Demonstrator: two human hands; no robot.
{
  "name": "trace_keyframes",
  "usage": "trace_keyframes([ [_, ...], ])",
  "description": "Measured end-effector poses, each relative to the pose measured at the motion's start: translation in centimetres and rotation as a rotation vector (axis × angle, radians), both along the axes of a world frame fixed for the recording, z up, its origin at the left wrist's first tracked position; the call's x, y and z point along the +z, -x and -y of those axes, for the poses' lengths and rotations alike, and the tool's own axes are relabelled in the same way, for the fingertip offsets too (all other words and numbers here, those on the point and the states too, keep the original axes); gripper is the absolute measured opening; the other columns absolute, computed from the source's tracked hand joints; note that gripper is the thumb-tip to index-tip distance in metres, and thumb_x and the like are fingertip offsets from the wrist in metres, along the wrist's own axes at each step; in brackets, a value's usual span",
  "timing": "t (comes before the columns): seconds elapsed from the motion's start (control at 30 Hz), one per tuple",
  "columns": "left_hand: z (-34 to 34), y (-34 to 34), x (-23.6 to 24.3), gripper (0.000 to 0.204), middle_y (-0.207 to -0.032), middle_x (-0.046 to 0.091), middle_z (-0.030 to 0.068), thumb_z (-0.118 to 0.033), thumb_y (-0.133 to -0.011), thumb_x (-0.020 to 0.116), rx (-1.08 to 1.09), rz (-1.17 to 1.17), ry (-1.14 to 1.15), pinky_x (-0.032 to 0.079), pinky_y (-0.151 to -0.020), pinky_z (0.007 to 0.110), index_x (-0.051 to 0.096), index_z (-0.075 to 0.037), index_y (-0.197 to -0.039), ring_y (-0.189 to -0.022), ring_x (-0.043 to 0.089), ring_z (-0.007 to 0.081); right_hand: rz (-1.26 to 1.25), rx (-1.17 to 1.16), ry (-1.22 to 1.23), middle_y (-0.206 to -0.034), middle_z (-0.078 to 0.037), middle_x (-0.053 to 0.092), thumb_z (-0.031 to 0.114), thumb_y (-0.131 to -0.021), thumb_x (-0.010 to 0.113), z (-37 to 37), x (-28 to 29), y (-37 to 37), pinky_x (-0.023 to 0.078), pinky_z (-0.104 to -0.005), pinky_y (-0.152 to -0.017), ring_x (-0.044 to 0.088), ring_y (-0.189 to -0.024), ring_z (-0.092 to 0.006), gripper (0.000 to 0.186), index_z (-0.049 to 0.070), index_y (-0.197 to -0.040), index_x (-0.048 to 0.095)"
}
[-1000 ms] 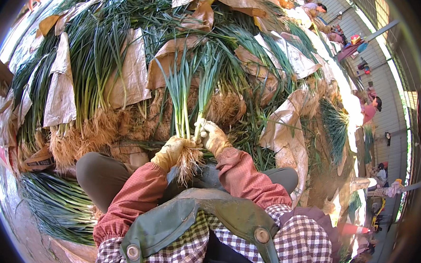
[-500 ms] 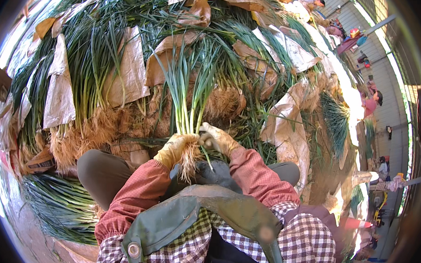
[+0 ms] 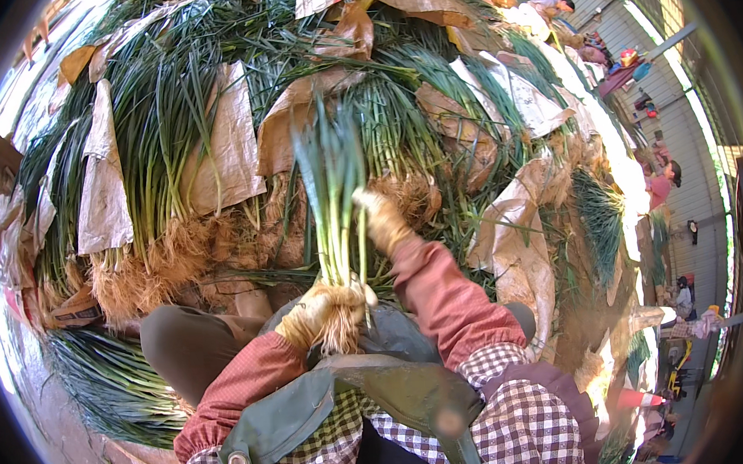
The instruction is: The person sits on the ground and sorts green onions by hand, gathering them into bundles and placing them on a tarp. The person repeatedly picks up bunches, aligns the roots, and sets them aside.
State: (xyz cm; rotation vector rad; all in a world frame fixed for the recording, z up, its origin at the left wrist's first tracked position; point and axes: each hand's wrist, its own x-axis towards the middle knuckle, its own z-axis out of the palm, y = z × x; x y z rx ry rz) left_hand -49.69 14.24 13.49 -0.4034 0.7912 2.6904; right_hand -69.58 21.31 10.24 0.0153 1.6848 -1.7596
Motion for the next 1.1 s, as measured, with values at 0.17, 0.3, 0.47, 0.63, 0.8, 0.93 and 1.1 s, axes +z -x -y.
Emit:
trace_keyframes([
  [0.17, 1.8, 0.8, 0.3, 0.021, -0.083, 0.063, 0.0175, -0.004, -0.084, 0.055, 0.208, 0.144, -0.137, 0.041, -0.047, 0.025, 0.058, 0.009, -0.101, -0.051, 0.050, 0.0171, -0.323, -0.124, 0.037, -0.102, -0.011, 0.065, 0.039, -0.091, 0.058, 0.0, 0.1, 8.0, 0.051, -0.0270, -0.054, 0.062, -0.064, -0.0162, 0.046, 0.001, -0.117, 0.053],
  [0.3, 2.7, 1.3, -3.6, 0.039, -0.076, 0.063, 0.0133, 0.000, -0.085, 0.056, 0.018, 0.269, 0.083, 0.046, -0.046, 0.024, 0.051, 0.005, -0.123, -0.055, 0.056, 0.0163, -0.641, 0.284, -1.350, -0.119, -0.015, 0.058, 0.036, -0.091, 0.057, -1.6, -5.1, 11.7, 0.054, -0.0388, -0.070, 0.065, -0.076, -0.0229, 0.049, 0.001, -0.124, 0.048],
  [0.47, 3.4, 2.6, -2.5, 0.026, -0.083, 0.065, 0.0142, 0.005, -0.083, 0.054, 0.220, 0.293, -0.010, 0.056, -0.060, 0.030, 0.055, 0.003, -0.108, -0.067, 0.065, 0.0220, -0.595, 0.123, -0.943, -0.078, -0.005, 0.059, 0.020, -0.086, 0.064, -2.8, -6.1, 13.6, 0.049, -0.0278, -0.054, 0.054, -0.063, -0.0141, 0.017, 0.006, -0.090, 0.056],
  [0.63, 3.9, 3.8, -3.0, 0.018, -0.110, 0.063, 0.0187, 0.002, -0.082, 0.057, 0.509, 0.315, 0.051, 0.056, -0.064, 0.033, 0.054, 0.002, -0.101, -0.078, 0.064, 0.0247, 0.099, -0.436, -0.079, -0.076, -0.005, 0.060, 0.004, -0.086, 0.062, -1.8, -1.0, 5.8, 0.043, -0.0189, -0.040, 0.052, -0.053, -0.0100, 0.011, 0.005, -0.095, 0.056],
  [0.8, 2.1, 3.6, -5.8, 0.016, -0.081, 0.064, 0.0090, 0.000, -0.079, 0.064, 0.458, 0.351, 0.234, 0.050, -0.056, 0.028, 0.060, 0.001, -0.094, -0.062, 0.060, 0.0170, -0.317, 0.225, -0.166, -0.082, -0.005, 0.059, 0.007, -0.089, 0.060, -3.7, -5.3, -8.4, 0.048, -0.0221, -0.046, 0.056, -0.063, -0.0081, 0.010, 0.005, -0.098, 0.056],
  [0.93, 1.4, 2.6, -6.7, 0.015, -0.074, 0.063, 0.0114, 0.007, -0.077, 0.061, 0.430, 0.493, 0.216, 0.053, -0.053, 0.033, 0.062, 0.005, -0.092, -0.061, 0.063, 0.0227, -0.107, 0.265, -0.100, -0.088, -0.004, 0.061, 0.012, -0.091, 0.059, -5.4, -4.8, -10.1, 0.051, -0.0251, -0.067, 0.057, -0.074, -0.0102, 0.014, 0.002, -0.101, 0.058],
  [1.1, 1.1, 2.8, -6.2, 0.013, -0.079, 0.066, 0.0174, 0.006, -0.078, 0.059, 0.431, 0.401, -0.026, 0.057, -0.057, 0.036, 0.060, 0.008, -0.090, -0.064, 0.066, 0.0267, 0.153, -0.172, -0.421, -0.092, -0.007, 0.062, 0.047, -0.091, 0.056, -6.0, -3.9, -7.1, 0.048, -0.0352, -0.082, 0.058, -0.087, -0.0182, 0.049, 0.007, -0.120, 0.054],
])
